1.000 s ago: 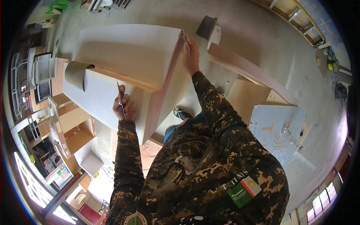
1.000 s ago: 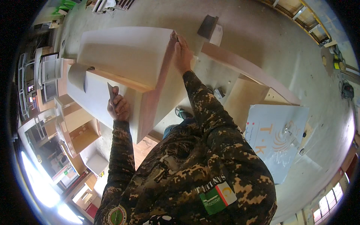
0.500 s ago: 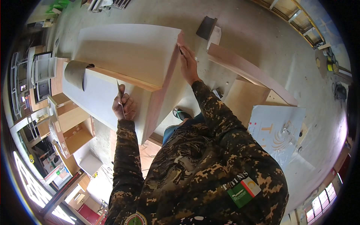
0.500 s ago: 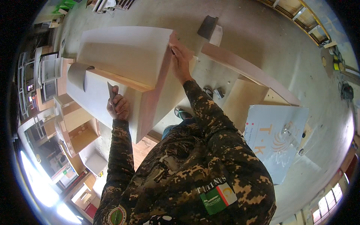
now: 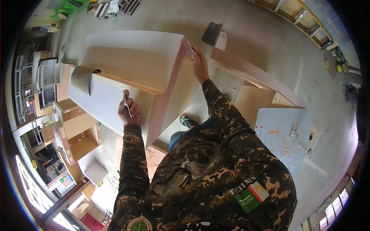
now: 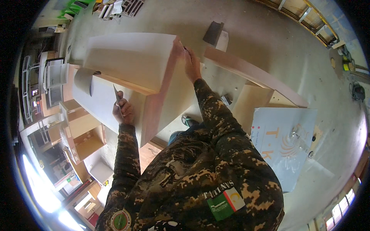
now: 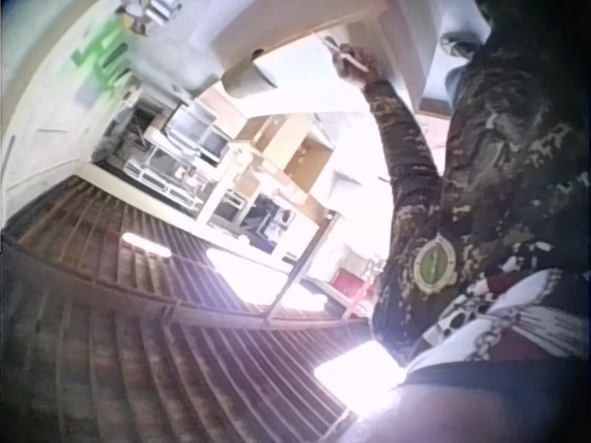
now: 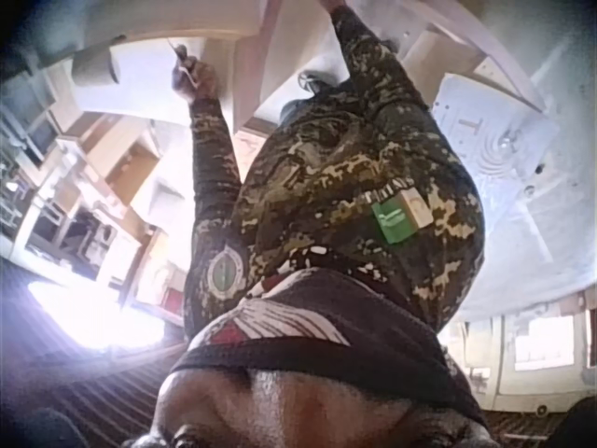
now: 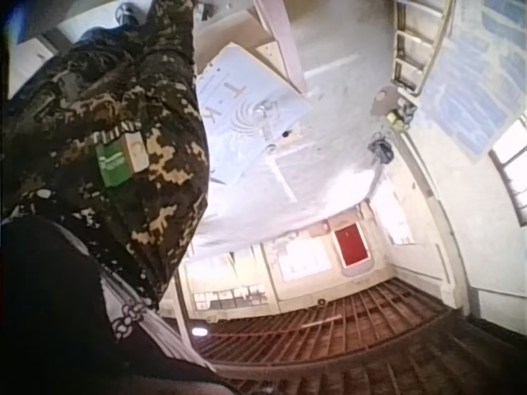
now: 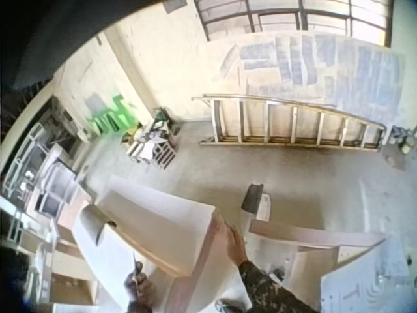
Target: The person sands the edges and corners of a wooden furniture structure using pieces of sandpaper.
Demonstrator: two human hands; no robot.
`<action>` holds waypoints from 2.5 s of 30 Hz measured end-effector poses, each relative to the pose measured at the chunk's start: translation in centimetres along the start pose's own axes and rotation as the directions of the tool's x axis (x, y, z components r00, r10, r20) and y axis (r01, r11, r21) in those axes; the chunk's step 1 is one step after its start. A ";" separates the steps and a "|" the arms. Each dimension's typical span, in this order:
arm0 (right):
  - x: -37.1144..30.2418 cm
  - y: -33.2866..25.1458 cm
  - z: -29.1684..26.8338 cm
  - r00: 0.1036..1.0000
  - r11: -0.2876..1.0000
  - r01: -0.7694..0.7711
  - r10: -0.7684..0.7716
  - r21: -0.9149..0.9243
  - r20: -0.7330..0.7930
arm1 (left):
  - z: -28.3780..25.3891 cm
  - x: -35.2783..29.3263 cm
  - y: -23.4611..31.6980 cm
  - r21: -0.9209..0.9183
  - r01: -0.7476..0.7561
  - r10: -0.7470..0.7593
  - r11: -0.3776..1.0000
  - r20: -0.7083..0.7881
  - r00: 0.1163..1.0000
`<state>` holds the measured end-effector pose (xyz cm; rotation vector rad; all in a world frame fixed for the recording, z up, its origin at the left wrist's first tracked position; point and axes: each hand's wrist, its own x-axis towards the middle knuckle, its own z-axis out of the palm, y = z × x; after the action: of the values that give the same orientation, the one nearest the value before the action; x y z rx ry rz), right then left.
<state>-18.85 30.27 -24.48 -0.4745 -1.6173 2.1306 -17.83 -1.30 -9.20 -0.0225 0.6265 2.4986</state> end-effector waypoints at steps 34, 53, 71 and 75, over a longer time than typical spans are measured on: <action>-2.8 -1.8 1.1 0.969 0.956 0.233 -0.212 -0.178 0.126 | 0.5 0.4 0.0 -0.056 0.029 -0.031 0.998 -0.027 0.999; -11.6 -18.5 0.8 0.775 0.907 0.421 -0.376 0.029 0.508 | 10.3 1.3 -8.7 0.353 0.086 0.100 0.932 -0.475 0.874; -6.9 -10.2 4.3 0.866 0.000 0.438 -0.268 -0.899 0.422 | 1.8 -0.2 -3.8 -0.035 -0.065 0.060 0.997 -0.132 0.989; -6.8 -10.0 5.2 0.878 -0.043 0.404 -0.263 -0.914 0.401 | 2.3 -0.5 -3.9 -0.010 -0.074 0.071 0.997 -0.182 0.981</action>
<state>-14.45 24.77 -13.35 -0.2277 -2.7491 0.2551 -15.15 2.29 -8.76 -0.2412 0.6913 2.5914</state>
